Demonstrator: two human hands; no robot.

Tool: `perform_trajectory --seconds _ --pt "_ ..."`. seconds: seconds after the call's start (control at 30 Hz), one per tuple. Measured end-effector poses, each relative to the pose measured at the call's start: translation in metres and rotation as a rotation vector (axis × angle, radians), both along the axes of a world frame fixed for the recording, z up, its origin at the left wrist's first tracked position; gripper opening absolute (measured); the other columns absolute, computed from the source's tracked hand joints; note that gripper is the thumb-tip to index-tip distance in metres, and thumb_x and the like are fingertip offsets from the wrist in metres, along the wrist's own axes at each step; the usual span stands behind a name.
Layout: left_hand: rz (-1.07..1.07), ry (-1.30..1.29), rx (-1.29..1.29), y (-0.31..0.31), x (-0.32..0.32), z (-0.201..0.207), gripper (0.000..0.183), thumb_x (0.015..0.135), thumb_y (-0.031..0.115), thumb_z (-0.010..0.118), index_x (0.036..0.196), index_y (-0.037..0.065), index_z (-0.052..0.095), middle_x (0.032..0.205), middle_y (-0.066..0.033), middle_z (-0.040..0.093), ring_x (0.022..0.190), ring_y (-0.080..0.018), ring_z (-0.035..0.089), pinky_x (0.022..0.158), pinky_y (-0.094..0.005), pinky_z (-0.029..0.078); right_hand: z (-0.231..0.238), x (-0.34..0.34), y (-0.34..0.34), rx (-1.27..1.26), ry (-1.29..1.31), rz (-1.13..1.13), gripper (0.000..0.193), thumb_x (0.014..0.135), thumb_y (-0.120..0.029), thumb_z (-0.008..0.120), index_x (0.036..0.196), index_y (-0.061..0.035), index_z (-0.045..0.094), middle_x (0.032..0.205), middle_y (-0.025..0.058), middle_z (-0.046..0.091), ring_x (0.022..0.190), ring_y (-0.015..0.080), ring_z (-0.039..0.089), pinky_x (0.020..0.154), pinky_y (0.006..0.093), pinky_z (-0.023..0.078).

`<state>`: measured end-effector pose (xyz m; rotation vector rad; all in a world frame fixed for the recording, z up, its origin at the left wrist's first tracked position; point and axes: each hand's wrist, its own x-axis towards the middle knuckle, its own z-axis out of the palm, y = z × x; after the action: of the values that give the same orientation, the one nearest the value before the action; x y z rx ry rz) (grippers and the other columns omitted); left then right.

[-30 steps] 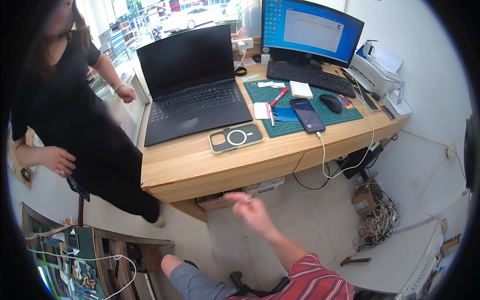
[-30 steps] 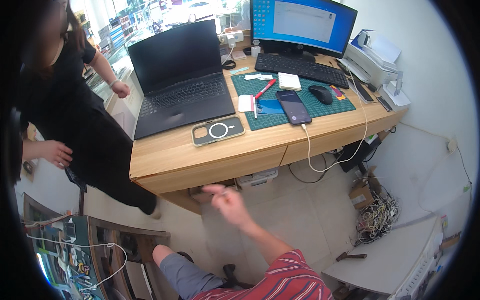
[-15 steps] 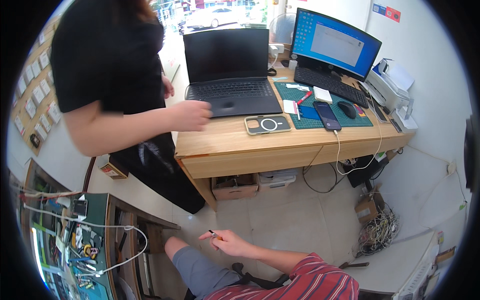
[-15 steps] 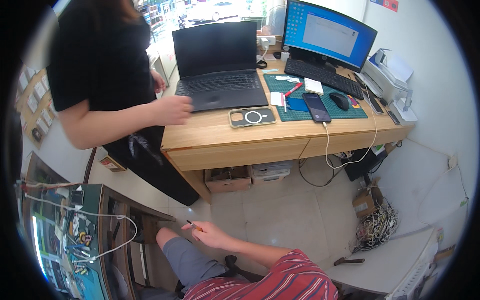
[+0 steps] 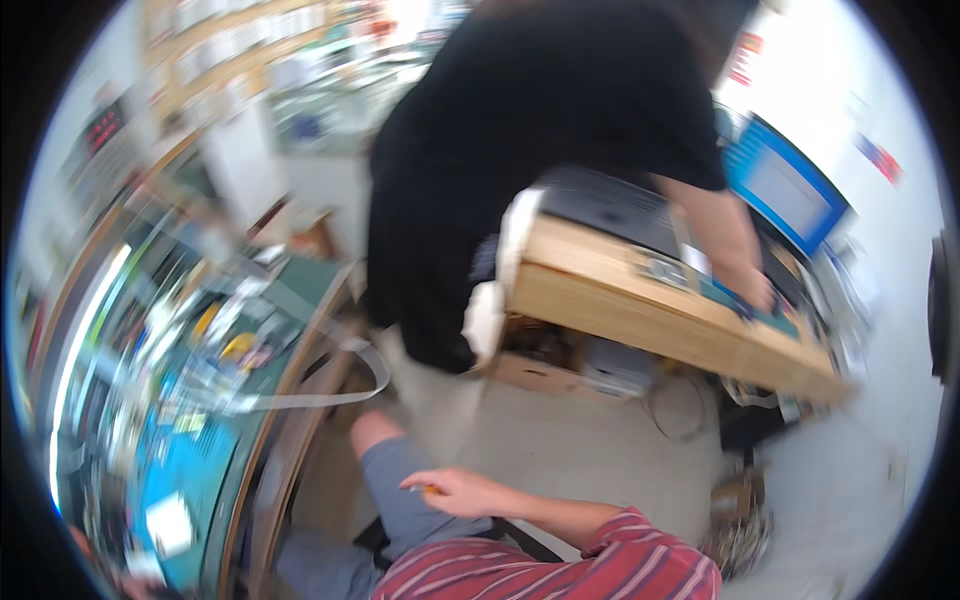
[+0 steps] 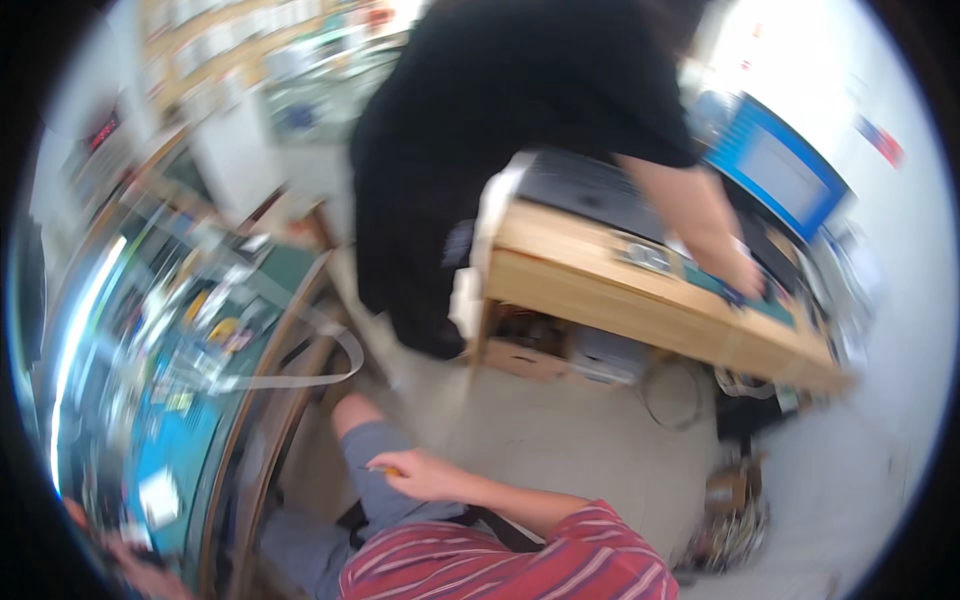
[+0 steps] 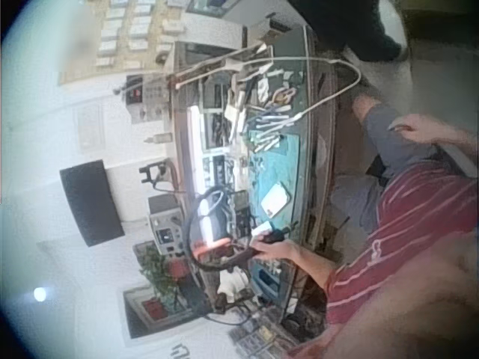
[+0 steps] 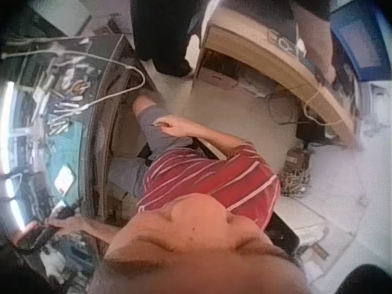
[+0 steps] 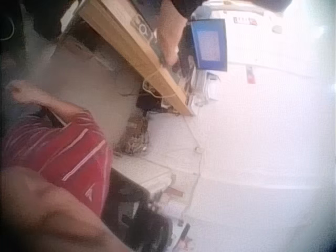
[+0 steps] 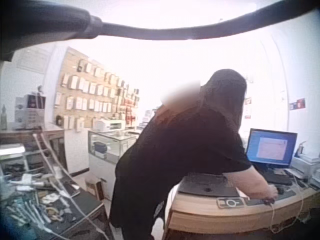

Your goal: The person uses a hot air gun and tweezers to remove small components from the back of a white smartphone. They heat specific areas on the device and carefully lift off parts, placing them on the workbench.

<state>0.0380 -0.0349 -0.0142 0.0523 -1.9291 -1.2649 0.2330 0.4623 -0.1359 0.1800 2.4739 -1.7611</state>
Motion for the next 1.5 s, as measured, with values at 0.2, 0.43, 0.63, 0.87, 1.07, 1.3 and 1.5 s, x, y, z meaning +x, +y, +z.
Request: perform_trajectory --seconds 0.2,0.43,0.63,0.87,1.07,1.3,1.5 --pt "-0.417 0.057 0.466 0.079 0.000 0.030 0.023 0.097 0.013 0.057 0.117 0.003 0.052 0.077 0.0010 0.048 0.063 -0.0083 0.047 0.058 -0.0249 0.043 0.037 -0.037 -0.054 0.176 0.073 0.193 0.026 0.094 -0.016 0.062 0.117 -0.0040 0.063 0.098 0.0136 0.067 0.076 0.0258 0.064 0.069 0.0346 0.051" --pt "-0.551 0.185 0.458 0.037 -0.028 0.042 0.032 0.105 0.028 0.051 0.122 0.001 0.046 0.084 -0.0036 0.050 0.069 -0.0133 0.055 0.059 -0.0294 0.050 0.113 -0.138 -0.150 0.449 0.655 0.435 0.035 0.082 0.006 0.067 0.116 -0.0042 0.068 0.085 0.0105 0.066 0.069 0.0246 0.064 0.060 0.0324 0.051" --pt "-0.616 0.249 0.454 0.038 -0.069 0.032 0.029 0.104 0.027 0.053 0.120 0.003 0.049 0.082 -0.0041 0.053 0.068 -0.0148 0.058 0.058 -0.0311 0.051 0.116 -0.207 -0.202 0.668 0.833 0.488 0.034 0.080 0.005 0.068 0.112 -0.0061 0.070 0.094 0.0061 0.064 0.069 0.0218 0.062 0.060 0.0323 0.050" --pt "-0.611 0.240 0.524 0.036 -0.092 0.007 0.033 0.103 0.029 0.056 0.121 0.003 0.049 0.083 -0.0047 0.053 0.069 -0.0150 0.060 0.059 -0.0318 0.051 0.103 -0.232 -0.223 0.760 0.837 0.504 0.034 0.078 0.003 0.069 0.110 -0.0085 0.072 0.095 0.0030 0.063 0.065 0.0183 0.060 0.056 0.0310 0.048" --pt "-0.624 0.249 0.539 0.043 -0.093 -0.001 0.031 0.103 0.029 0.055 0.121 0.004 0.048 0.083 -0.0047 0.053 0.068 -0.0153 0.060 0.059 -0.0326 0.051 0.101 -0.230 -0.226 0.780 0.777 0.527 0.036 0.077 0.003 0.069 0.111 -0.0081 0.072 0.097 0.0030 0.063 0.065 0.0177 0.061 0.057 0.0304 0.049" --pt "-0.620 0.242 0.532 0.043 -0.097 -0.008 0.029 0.103 0.027 0.055 0.121 0.005 0.049 0.083 -0.0047 0.054 0.068 -0.0148 0.060 0.058 -0.0323 0.051 0.105 -0.225 -0.237 0.793 0.735 0.556 0.037 0.079 0.006 0.067 0.115 -0.0043 0.070 0.098 0.0061 0.061 0.065 0.0198 0.061 0.057 0.0313 0.050" --pt "-0.602 0.234 0.525 0.046 -0.097 -0.013 0.029 0.103 0.026 0.056 0.121 0.005 0.048 0.083 -0.0045 0.054 0.068 -0.0147 0.059 0.059 -0.0319 0.051 0.102 -0.224 -0.236 0.831 0.736 0.612 0.041 0.077 0.005 0.066 0.118 0.0000 0.067 0.100 0.0071 0.058 0.066 0.0191 0.062 0.056 0.0322 0.052"
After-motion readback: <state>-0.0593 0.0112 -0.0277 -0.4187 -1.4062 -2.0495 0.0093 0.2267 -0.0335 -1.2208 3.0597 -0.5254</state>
